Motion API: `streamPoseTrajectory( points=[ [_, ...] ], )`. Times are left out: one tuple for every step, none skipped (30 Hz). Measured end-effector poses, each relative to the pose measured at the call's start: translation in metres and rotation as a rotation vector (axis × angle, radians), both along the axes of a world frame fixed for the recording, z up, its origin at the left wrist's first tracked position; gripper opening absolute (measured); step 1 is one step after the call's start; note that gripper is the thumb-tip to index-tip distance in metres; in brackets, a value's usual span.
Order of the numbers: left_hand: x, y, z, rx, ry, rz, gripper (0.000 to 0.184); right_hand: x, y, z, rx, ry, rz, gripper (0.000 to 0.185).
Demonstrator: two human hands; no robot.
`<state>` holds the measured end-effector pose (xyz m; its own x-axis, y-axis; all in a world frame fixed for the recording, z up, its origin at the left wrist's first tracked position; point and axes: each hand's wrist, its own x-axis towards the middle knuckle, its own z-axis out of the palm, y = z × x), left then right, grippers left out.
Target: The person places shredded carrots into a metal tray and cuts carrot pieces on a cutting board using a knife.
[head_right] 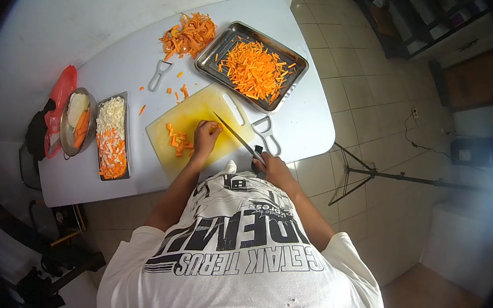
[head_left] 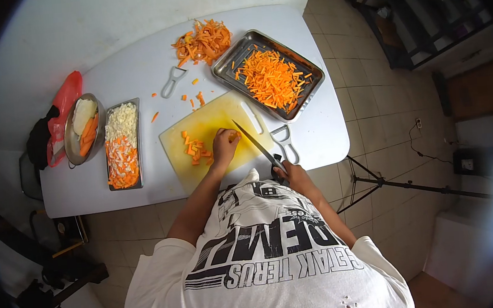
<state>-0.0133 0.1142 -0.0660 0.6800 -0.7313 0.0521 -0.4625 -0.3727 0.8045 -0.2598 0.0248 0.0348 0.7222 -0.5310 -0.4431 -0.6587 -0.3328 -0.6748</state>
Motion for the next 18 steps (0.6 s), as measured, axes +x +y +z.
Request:
streamPoseTrajectory(
  points=[
    [-0.0003,0.0005,-0.0006,-0.010,-0.020,0.002,0.018,0.0016,0.0013,0.0030,-0.008,-0.002,0.002,0.038],
    [-0.0006,0.0005,-0.0011,-0.020,-0.040,0.005,0.018,0.0026,0.0024,0.0045,-0.013,-0.007,0.006,0.037],
    [-0.0004,0.0006,-0.0030,-0.030,-0.060,0.007,0.018,0.0034,0.0030,0.0057,-0.019,-0.012,0.009,0.037],
    [0.0001,0.0005,-0.0049,-0.035,-0.081,0.007,0.018,0.0039,0.0035,0.0062,-0.025,-0.016,0.013,0.036],
    [0.0005,0.0005,-0.0069,-0.039,-0.103,0.007,0.019,0.0042,0.0043,0.0061,-0.033,-0.025,0.015,0.036],
    [0.0005,0.0006,-0.0068,-0.044,-0.124,0.006,0.019,0.0044,0.0052,0.0056,-0.041,-0.034,0.017,0.036],
    [0.0004,0.0007,-0.0066,-0.039,-0.126,0.010,0.019,0.0045,0.0059,0.0051,-0.049,-0.043,0.019,0.036],
    [0.0001,0.0005,-0.0065,-0.035,-0.127,0.013,0.019,0.0045,0.0060,0.0030,-0.065,-0.031,0.032,0.036],
    [0.0000,0.0004,-0.0067,-0.031,-0.128,0.016,0.019,0.0049,0.0061,0.0009,-0.080,-0.019,0.045,0.036],
    [0.0001,0.0003,-0.0069,-0.034,-0.114,0.017,0.020,0.0051,0.0062,-0.0006,-0.095,-0.007,0.058,0.036],
    [0.0002,0.0001,-0.0071,-0.036,-0.101,0.019,0.020,0.0052,0.0063,-0.0015,-0.103,0.007,0.061,0.035],
    [0.0003,0.0000,-0.0081,-0.039,-0.087,0.020,0.020,0.0062,0.0068,-0.0003,-0.110,0.022,0.064,0.035],
    [0.0004,-0.0002,-0.0091,-0.039,-0.080,0.022,0.020,0.0072,0.0074,0.0010,-0.117,0.037,0.066,0.035],
    [0.0006,-0.0004,-0.0101,-0.038,-0.074,0.024,0.020,0.0086,0.0081,0.0021,-0.126,0.058,0.067,0.035],
    [0.0003,-0.0005,-0.0091,-0.037,-0.067,0.027,0.020,0.0101,0.0088,0.0033,-0.134,0.079,0.069,0.035],
    [0.0000,-0.0003,-0.0082,-0.033,-0.073,0.027,0.020,0.0107,0.0094,0.0036,-0.142,0.099,0.070,0.035],
    [-0.0001,-0.0002,-0.0072,-0.029,-0.078,0.028,0.020,0.0102,0.0103,0.0027,-0.149,0.089,0.071,0.034],
    [0.0001,-0.0007,-0.0069,-0.026,-0.084,0.028,0.019,0.0095,0.0111,0.0008,-0.156,0.079,0.072,0.034]
  ],
)
